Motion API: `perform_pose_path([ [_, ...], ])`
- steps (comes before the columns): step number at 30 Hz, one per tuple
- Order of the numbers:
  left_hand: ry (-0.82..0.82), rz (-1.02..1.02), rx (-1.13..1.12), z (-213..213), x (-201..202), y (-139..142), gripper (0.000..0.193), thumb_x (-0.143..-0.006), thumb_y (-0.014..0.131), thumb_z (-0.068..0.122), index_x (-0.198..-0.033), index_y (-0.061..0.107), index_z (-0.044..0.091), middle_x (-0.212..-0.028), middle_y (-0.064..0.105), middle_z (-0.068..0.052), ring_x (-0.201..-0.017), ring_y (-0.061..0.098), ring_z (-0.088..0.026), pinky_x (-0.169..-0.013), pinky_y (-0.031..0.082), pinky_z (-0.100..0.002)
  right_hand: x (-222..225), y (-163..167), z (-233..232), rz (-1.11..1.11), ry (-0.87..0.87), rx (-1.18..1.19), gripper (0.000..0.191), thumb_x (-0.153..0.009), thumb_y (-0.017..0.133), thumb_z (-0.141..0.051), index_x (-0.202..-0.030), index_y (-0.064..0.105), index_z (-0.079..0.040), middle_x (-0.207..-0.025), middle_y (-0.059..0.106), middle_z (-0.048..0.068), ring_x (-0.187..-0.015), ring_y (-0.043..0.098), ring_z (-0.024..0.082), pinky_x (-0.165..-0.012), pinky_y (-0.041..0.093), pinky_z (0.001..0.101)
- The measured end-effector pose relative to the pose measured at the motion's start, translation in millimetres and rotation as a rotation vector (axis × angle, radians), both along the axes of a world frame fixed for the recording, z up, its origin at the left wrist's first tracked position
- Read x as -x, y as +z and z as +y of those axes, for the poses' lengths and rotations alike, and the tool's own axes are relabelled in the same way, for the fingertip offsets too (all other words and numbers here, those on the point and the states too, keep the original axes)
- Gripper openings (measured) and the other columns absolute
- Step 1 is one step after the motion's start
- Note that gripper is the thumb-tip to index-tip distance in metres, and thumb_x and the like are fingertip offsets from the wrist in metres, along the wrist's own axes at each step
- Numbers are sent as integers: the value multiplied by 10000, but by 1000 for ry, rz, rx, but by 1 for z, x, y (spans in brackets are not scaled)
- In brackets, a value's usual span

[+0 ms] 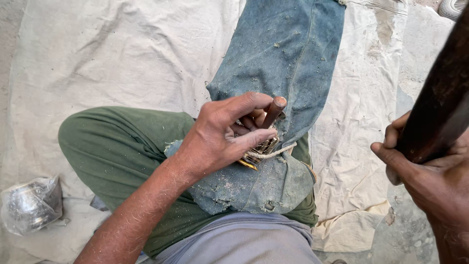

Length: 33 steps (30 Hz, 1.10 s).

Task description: The person sits on the ground with a brass vessel resting on a padded lap board and hammers a punch against the vessel's surface to shape its decorative pattern. They reposition the punch and rotate the vessel between hammer strikes using a wooden mallet.

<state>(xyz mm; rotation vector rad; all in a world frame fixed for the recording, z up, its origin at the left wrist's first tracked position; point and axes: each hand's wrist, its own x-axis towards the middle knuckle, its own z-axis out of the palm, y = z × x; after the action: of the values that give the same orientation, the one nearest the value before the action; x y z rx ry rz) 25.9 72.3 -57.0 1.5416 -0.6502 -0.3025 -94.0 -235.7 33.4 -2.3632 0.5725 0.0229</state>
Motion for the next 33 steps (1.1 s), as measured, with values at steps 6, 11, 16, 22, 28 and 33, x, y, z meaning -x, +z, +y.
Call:
perform_pose_path([
  [6, 128, 44, -207, -14, 8, 4, 461, -894, 832, 138, -1295, 608, 108, -802, 664, 15, -689, 651, -45, -619, 602, -231, -20, 3, 0, 49, 162, 371, 269, -890, 742, 81, -1127, 626, 31, -923, 679, 151, -844, 691, 223, -749, 595, 358],
  [11, 317, 125, -213, -24, 26, 5, 436, -908, 819, 139, -1289, 611, 108, -833, 687, 13, -742, 710, -43, -647, 654, -219, -46, 22, 3, 29, 464, 703, 314, -867, 769, 40, -1154, 641, 50, -912, 681, 186, -767, 692, 253, -743, 596, 372],
  [16, 312, 105, -177, -30, 32, 7, 478, -926, 803, 95, -1368, 622, 108, -941, 699, -39, -794, 711, -74, -688, 656, -232, -67, 22, -9, -39, 566, 643, 360, -865, 765, 60, -1191, 612, 74, -898, 659, 215, -730, 684, 258, -732, 586, 356],
  [22, 310, 30, -235, -33, 28, 6, 429, -926, 806, 118, -1317, 631, 106, -977, 719, -36, -838, 750, -72, -723, 654, -236, -76, 8, -35, -27, 710, 574, 323, -874, 781, 7, -1164, 643, 36, -821, 678, 172, -626, 682, 210, -594, 574, 323],
  [28, 306, -25, -209, -32, 28, 5, 451, -931, 813, 119, -1337, 617, 90, -1012, 716, -59, -848, 763, -100, -722, 671, -235, -66, 1, -48, 268, 615, 746, 298, -983, 722, -87, -1248, 588, -69, -837, 659, 97, -658, 640, 163, -645, 589, 324],
  [33, 298, -18, -215, -32, 28, 6, 468, -933, 815, 118, -1357, 619, 90, -987, 718, -51, -824, 764, -100, -696, 672, -240, -52, -8, -49, 187, 297, 339, 418, -1022, 644, -36, -1410, 489, -24, -926, 618, 134, -628, 601, 210, -631, 571, 384],
])
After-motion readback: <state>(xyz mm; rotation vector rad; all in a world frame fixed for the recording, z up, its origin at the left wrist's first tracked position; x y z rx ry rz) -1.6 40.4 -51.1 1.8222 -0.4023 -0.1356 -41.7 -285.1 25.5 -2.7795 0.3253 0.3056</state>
